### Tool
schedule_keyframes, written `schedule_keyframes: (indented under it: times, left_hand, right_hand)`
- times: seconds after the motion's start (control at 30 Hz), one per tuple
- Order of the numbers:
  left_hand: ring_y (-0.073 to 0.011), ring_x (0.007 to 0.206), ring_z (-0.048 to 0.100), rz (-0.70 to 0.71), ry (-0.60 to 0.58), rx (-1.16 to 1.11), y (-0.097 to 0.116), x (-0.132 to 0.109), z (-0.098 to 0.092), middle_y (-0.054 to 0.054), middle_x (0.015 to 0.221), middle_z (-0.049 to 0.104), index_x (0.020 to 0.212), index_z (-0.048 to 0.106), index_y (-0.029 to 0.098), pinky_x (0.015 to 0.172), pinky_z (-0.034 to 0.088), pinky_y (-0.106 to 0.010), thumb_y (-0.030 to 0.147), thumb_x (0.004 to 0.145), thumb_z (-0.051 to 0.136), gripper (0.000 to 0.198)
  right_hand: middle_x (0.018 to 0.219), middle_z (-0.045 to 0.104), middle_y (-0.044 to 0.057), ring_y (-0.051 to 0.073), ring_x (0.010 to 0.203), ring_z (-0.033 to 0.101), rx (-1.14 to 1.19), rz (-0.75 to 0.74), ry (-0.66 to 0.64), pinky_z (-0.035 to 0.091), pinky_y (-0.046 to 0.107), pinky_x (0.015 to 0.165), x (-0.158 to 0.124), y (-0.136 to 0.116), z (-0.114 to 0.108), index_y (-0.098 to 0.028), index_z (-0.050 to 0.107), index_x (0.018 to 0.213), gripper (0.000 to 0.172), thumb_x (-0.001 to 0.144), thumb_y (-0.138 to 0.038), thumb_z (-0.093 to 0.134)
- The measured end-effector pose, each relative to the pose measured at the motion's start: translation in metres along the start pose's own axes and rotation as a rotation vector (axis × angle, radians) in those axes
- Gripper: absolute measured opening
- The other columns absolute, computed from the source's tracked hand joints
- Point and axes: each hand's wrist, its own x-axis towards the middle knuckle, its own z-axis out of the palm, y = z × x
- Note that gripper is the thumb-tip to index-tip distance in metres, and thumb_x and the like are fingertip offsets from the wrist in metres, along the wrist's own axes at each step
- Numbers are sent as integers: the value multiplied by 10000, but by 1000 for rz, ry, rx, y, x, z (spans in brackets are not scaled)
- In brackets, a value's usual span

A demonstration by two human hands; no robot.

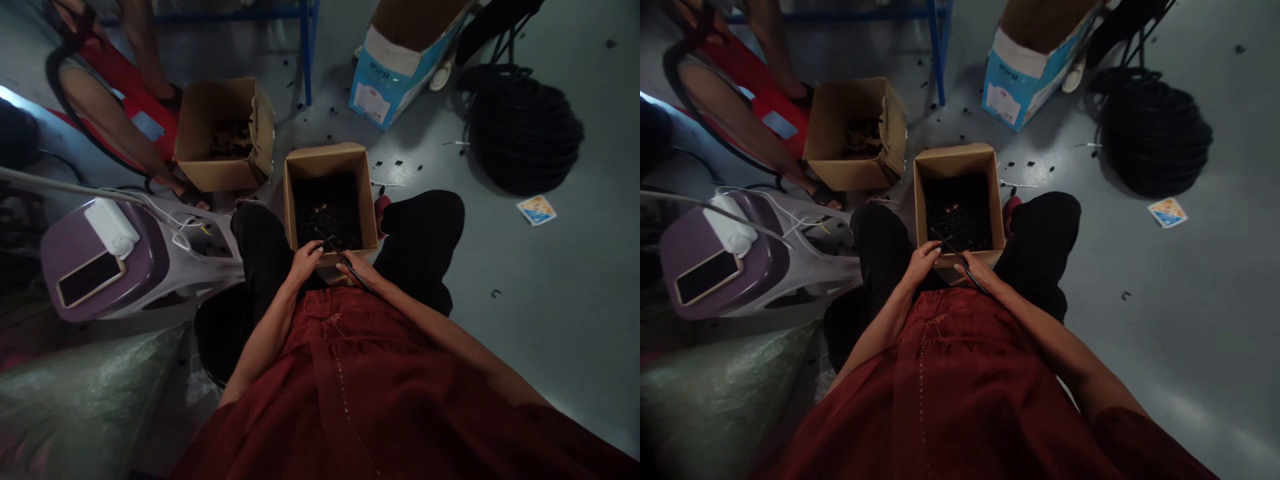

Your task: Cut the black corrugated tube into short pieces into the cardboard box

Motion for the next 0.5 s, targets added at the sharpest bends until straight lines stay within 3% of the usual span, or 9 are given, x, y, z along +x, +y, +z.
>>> schedule_keyframes:
  times: [0.33,0.5]
  left_hand:
    - [-52,478,439,-45,22,-64,-4,4,1,13,660,627,964,641,140,491,347,-181,262,735,597,263]
    - [-54,477,440,-69,26,-63,-4,4,2,11,661,639,993,649,133,501,353,-185,223,730,580,285]
  right_hand:
    - [783,644,38,202,722,596,-112,115,20,383,254,627,7,0,2,-219,559,1068,293,876,-419,463]
    - [745,627,24,200,722,595,21,139,119,413,272,661,9,5,2,-218,575,966,271,830,-446,520]
